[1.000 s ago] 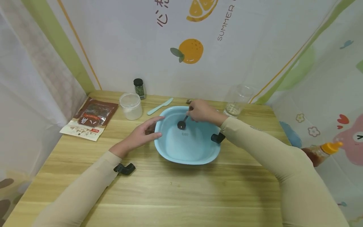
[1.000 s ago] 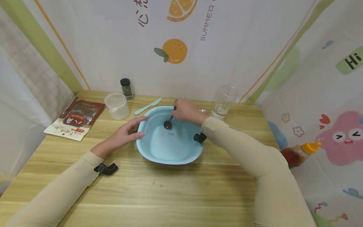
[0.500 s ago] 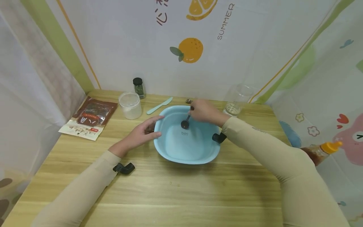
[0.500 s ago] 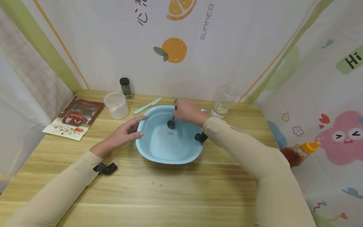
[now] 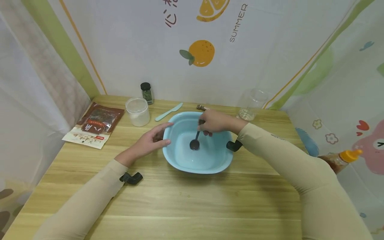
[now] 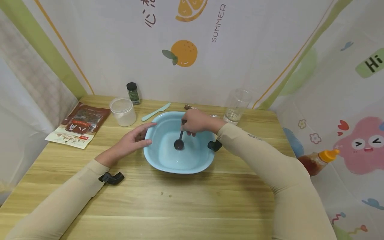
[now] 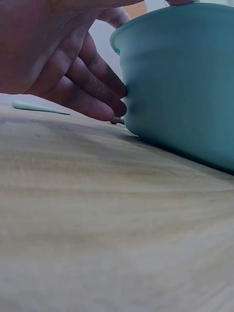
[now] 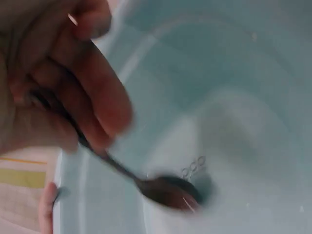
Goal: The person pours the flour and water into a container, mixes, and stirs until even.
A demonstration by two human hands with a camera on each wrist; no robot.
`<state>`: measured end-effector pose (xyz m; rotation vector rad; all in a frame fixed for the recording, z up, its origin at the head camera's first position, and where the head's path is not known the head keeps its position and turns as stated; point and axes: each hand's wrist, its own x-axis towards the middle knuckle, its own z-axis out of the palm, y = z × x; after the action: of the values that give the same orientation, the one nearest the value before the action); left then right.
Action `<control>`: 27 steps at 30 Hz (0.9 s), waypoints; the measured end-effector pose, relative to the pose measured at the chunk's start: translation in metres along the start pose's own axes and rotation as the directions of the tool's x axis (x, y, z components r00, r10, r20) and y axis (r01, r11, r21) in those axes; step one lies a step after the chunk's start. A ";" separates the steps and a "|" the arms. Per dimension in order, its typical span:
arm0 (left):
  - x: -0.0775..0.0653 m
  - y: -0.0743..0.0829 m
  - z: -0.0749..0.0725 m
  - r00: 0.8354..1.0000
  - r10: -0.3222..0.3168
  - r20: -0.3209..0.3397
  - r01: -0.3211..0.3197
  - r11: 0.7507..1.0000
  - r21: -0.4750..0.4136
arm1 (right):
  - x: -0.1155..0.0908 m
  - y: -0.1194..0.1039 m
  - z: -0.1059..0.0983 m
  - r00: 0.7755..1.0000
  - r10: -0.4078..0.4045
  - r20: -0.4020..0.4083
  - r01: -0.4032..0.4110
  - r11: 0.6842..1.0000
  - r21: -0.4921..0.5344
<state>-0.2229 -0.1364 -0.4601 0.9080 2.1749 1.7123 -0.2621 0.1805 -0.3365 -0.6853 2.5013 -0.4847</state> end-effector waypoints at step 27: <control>0.000 0.001 0.000 1.000 -0.009 -0.005 0.009 1.000 0.020 | -0.011 0.021 -0.005 1.000 0.014 -0.013 -0.014 1.000 -0.005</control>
<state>-0.2223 -0.1364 -0.4596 0.8984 2.1996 1.6941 -0.2647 0.2046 -0.3382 -0.6678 2.5185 -0.4792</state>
